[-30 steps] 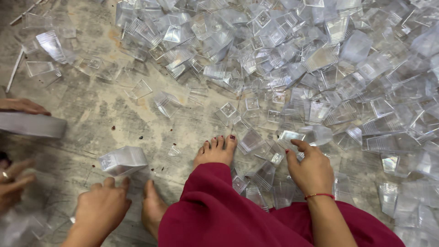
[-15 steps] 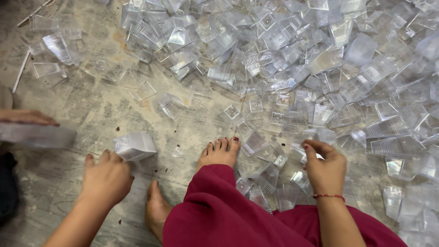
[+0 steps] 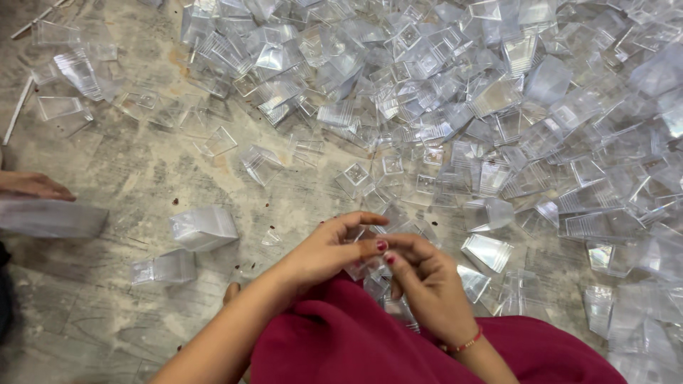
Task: The person sits on the floor and nests small clear plastic cups one at a time, pressing each cup into a stack held in the other hand, then sets completed stacks aside among a large pile of loose cups on the floor.
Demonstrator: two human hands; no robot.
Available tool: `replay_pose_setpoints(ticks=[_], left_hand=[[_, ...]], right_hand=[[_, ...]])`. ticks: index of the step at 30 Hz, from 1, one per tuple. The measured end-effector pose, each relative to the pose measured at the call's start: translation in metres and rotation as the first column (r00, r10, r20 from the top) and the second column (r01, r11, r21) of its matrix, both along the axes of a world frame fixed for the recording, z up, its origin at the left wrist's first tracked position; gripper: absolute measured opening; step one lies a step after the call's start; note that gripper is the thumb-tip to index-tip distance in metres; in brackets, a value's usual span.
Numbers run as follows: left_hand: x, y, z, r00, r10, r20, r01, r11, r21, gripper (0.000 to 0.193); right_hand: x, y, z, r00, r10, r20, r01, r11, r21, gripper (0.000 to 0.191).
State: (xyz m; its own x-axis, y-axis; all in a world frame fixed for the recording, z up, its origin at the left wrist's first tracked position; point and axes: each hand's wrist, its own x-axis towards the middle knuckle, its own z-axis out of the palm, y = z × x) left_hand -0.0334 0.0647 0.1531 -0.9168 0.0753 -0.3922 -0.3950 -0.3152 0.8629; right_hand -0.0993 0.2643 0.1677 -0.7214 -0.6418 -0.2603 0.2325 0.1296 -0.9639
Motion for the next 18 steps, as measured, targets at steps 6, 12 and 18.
replay_pose_setpoints(ticks=[6, 12, 18], left_hand=[[0.001, -0.022, -0.012, 0.942, 0.289, 0.169, -0.295, 0.955, 0.009, 0.064], [0.004, -0.013, -0.033, 0.974, 0.205, 0.095, -0.206, 0.979, 0.003, 0.07], [-0.01, 0.007, -0.031, 0.974, 0.152, -0.171, -0.156, 0.988, -0.014, 0.08]], right_hand=[[-0.051, -0.005, -0.039, 0.825, 0.064, -0.562, 0.309, 0.78, 0.543, 0.032], [-0.062, -0.007, -0.06, 0.878, 0.11, -0.465, 0.123, 0.888, 0.443, 0.024], [-0.052, 0.024, -0.029, 0.998, -0.021, 0.056, 0.009, 0.98, 0.201, 0.023]])
